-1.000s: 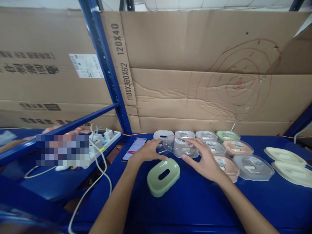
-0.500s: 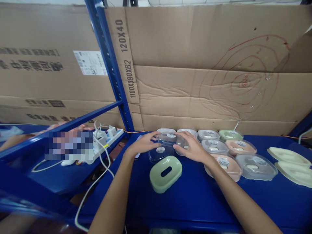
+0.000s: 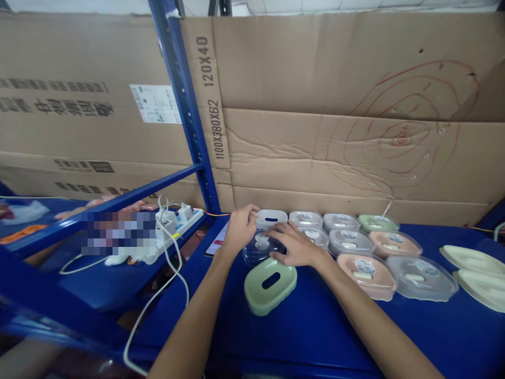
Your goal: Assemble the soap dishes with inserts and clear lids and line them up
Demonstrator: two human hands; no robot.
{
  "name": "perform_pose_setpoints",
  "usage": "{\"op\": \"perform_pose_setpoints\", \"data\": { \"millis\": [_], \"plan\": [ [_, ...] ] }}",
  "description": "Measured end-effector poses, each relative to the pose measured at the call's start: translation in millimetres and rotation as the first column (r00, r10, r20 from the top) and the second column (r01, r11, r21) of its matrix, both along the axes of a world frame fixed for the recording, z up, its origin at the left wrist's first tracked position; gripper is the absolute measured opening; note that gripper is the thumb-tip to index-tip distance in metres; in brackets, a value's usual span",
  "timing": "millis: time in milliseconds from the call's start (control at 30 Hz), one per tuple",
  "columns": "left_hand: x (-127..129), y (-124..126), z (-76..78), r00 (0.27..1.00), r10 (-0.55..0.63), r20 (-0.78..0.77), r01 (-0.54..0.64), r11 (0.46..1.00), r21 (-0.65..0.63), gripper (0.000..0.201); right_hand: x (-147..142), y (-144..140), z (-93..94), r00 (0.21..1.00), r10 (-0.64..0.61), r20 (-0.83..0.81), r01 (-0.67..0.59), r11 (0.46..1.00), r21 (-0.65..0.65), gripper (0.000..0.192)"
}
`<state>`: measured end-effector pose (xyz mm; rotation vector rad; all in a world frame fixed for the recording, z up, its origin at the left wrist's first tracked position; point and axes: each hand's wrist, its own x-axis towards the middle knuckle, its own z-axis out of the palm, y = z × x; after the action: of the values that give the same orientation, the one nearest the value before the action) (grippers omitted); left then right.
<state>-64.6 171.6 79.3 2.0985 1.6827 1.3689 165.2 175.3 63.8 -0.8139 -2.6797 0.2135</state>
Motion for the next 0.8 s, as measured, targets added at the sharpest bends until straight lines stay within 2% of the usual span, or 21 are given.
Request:
{"op": "perform_pose_setpoints", "data": {
  "millis": [133,233,367,467,600,700,800],
  "plan": [
    [6.3,2.8,-6.1,0.997,-0.036,-0.066,0.035,0.999,-0.019,0.028,5.8,-0.8,0.9,0.999,-0.041,0.025,0.04,0.999,0.029,0.061],
    [8.8,3.1,-8.4,0.995,-0.044,-0.093,0.042,0.999,-0.025,0.028,20.4,-10.4,11.8,0.998,-0.038,-0.054,0.041,0.998,0.049,0.059],
    [13.4,1.7,-8.2,0.994,-0.043,-0.1,0.043,0.999,-0.008,0.029,32.0,-38.4,19.4,0.982,0.071,-0.178,-0.069,0.997,0.016,0.057],
    [18.1,0.1,-7.2,0.994,-0.049,-0.095,0.049,0.999,0.003,0.029,25.9,-57.9,9.8,0.983,0.169,-0.07,-0.167,0.985,0.033,0.062],
    [21.4,-1.4,-5.6,0.997,-0.041,-0.066,0.042,0.999,0.01,0.029,12.8,-69.4,-2.3,0.978,0.183,0.104,-0.197,0.971,0.136,0.052],
    [20.7,-2.0,-3.1,0.999,-0.034,-0.02,0.034,0.999,0.01,0.027,9.4,-73.7,-0.2,0.969,0.218,0.118,-0.23,0.967,0.104,0.044],
    [20.7,-3.2,1.7,0.999,-0.036,0.031,0.036,0.999,0.011,0.029,11.8,-77.7,8.5,0.975,0.199,0.098,-0.206,0.976,0.065,0.044]
  ]
}}
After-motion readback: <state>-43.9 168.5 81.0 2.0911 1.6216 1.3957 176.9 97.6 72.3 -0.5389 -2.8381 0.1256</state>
